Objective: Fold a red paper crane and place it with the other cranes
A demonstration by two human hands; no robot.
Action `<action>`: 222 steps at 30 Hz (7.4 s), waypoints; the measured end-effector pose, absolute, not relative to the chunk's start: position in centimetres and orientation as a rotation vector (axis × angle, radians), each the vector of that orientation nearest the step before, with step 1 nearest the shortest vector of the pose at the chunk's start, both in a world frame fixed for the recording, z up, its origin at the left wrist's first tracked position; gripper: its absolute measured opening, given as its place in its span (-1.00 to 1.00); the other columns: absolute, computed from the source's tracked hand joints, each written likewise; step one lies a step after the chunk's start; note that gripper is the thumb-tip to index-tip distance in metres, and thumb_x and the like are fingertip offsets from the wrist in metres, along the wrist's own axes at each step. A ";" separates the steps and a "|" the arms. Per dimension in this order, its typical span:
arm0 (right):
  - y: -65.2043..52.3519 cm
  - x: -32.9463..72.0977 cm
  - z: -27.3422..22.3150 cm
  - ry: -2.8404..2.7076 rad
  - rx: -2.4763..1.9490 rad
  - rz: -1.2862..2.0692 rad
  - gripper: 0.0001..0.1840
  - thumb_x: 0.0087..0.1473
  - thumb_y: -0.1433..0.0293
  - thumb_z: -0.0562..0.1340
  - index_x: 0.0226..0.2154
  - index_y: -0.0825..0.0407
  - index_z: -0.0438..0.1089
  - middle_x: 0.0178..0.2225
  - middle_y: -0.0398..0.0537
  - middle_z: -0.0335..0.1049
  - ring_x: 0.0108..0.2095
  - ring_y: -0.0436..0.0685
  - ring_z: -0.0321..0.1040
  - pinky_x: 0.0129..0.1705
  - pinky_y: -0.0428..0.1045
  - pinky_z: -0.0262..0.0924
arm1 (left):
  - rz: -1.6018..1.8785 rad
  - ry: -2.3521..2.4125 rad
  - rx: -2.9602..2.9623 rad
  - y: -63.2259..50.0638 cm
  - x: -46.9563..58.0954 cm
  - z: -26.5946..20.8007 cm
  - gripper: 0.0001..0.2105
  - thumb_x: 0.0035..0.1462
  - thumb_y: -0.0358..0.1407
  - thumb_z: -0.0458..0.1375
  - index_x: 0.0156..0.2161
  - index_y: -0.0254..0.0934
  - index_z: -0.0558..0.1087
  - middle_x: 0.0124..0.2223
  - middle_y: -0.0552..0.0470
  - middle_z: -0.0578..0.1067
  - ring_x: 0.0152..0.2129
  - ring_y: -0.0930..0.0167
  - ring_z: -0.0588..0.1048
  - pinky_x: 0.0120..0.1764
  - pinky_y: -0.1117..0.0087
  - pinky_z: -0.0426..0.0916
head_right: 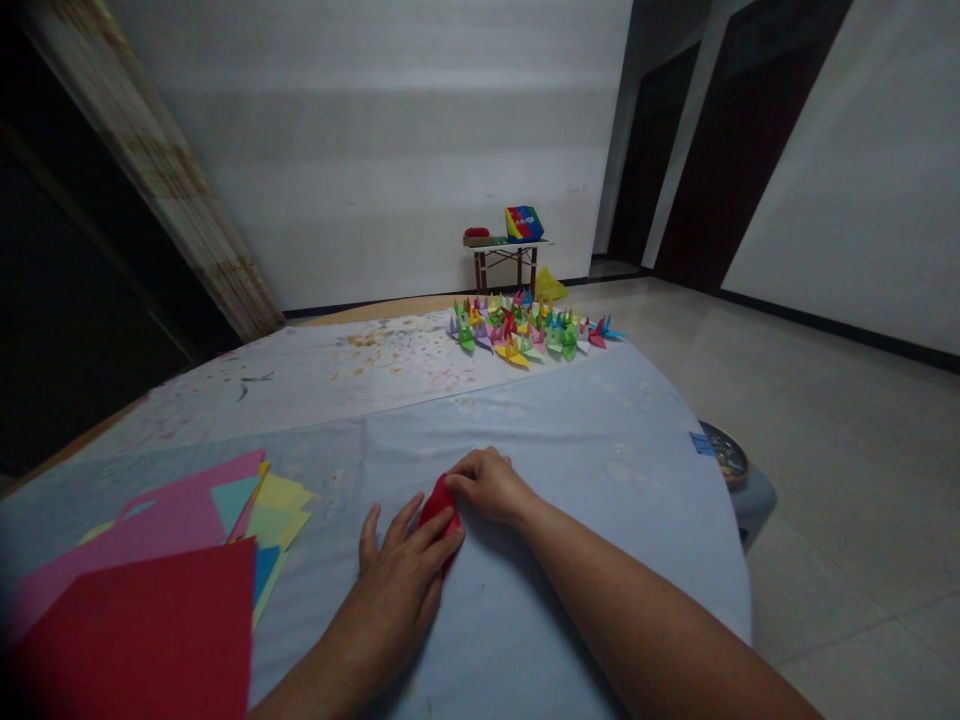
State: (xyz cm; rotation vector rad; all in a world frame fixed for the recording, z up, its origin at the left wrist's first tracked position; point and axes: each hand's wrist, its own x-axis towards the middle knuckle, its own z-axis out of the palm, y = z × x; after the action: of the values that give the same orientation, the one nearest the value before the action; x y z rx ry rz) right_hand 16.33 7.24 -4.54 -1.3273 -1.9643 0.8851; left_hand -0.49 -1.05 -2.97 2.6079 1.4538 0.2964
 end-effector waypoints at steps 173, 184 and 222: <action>4.3 13.9 -3.6 -1.293 -1.007 1.576 -0.55 -0.17 0.03 0.25 -0.52 0.12 0.31 -0.65 -0.24 0.24 -0.65 -0.13 0.07 -0.58 -0.17 -0.04 | 1.087 1.024 0.961 1.1 -0.1 -3.4 -0.57 -0.16 -0.19 0.29 -0.15 -0.34 0.41 -0.31 -0.07 0.55 -0.38 0.33 0.52 -0.29 0.37 0.39; 4.5 14.1 -3.7 -1.254 -0.975 1.631 -0.54 -0.28 0.06 0.34 -0.52 0.14 0.33 -0.63 -0.21 0.31 -0.65 -0.11 0.15 -0.55 -0.16 0.02 | 1.080 1.039 0.972 0.9 -0.1 -3.1 -0.56 -0.12 -0.17 0.26 -0.12 -0.34 0.35 -0.32 -0.04 0.55 -0.42 0.37 0.52 -0.34 0.41 0.38; 3.0 13.8 -2.8 -1.840 -1.262 1.149 -0.89 -0.08 0.42 0.15 -0.48 0.11 0.37 -0.62 -0.23 0.25 -0.60 -0.11 0.11 -0.58 -0.19 -0.05 | 1.199 1.315 1.326 2.0 -1.8 -2.6 -0.76 -0.04 -0.13 0.17 -0.39 -0.29 0.37 -0.47 0.09 0.46 -0.50 0.43 0.43 -0.41 0.46 0.33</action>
State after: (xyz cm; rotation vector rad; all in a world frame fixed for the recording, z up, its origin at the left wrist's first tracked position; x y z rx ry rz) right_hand 13.84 2.96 -2.85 -1.2624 -1.8404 1.1494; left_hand -1.81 2.02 -2.64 1.3257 1.3146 1.1993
